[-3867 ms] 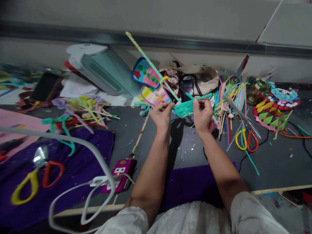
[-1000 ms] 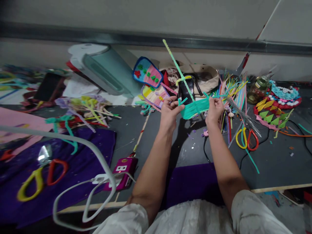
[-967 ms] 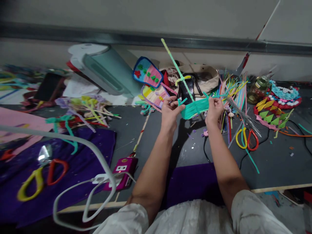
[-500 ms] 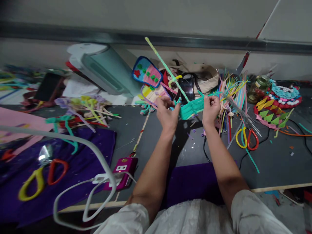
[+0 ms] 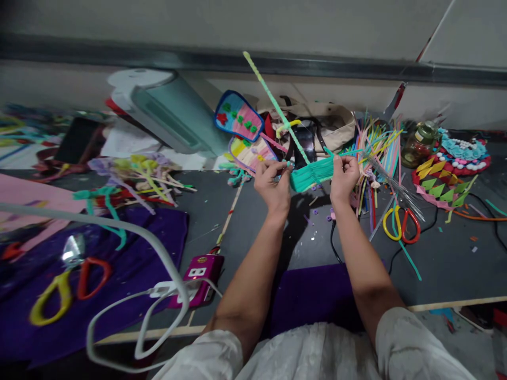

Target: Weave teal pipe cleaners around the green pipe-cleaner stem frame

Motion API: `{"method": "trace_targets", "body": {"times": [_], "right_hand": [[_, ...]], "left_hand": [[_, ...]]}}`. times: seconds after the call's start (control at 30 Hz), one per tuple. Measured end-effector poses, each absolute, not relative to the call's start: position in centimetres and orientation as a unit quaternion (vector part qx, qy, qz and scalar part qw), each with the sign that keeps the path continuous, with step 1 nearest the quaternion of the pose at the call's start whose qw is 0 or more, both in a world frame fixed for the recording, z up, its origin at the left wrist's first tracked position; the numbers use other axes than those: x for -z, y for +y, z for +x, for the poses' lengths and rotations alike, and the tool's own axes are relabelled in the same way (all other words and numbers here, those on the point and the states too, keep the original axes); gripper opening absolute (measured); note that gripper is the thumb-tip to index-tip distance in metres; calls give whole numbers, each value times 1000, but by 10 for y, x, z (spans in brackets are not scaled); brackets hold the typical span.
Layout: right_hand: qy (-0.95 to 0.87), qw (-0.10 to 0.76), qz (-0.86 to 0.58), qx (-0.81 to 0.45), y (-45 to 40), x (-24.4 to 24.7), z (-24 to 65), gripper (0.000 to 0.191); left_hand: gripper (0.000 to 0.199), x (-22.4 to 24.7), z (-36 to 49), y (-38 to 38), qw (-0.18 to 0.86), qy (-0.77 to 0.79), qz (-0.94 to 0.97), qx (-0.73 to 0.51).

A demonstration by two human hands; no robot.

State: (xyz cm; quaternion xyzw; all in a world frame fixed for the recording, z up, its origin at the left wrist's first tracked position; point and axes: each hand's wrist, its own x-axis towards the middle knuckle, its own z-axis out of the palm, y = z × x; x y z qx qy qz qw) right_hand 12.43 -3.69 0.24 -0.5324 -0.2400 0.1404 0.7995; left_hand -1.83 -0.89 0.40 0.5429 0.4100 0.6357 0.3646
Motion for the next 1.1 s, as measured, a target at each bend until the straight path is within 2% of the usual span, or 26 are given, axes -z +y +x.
{"method": "trace_targets", "body": {"times": [0.13, 0.43, 0.57, 0.73, 0.93, 1.1], "right_hand": [[-230, 809, -521, -143, -36, -1, 127, 37], [-208, 810, -525, -159, -33, 2, 125, 33], [-192, 824, -504, -174, -31, 7, 127, 31], [-167, 834, -474, -226, -27, 15, 130, 35], [-137, 846, -458, -238, -25, 19, 130, 36], [-100, 873, -417, -232, -24, 19, 128, 32]], "left_hand": [[13, -3, -14, -4, 400, 399, 473, -676], [31, 9, -21, 14, 652, 372, 284, -597], [24, 14, -24, 21, 713, 377, 226, -547], [17, 20, -25, 27, 745, 369, 209, -515], [22, 13, -21, 21, 762, 339, 204, -513], [37, 3, 2, -4, 788, 256, 178, -530]]}}
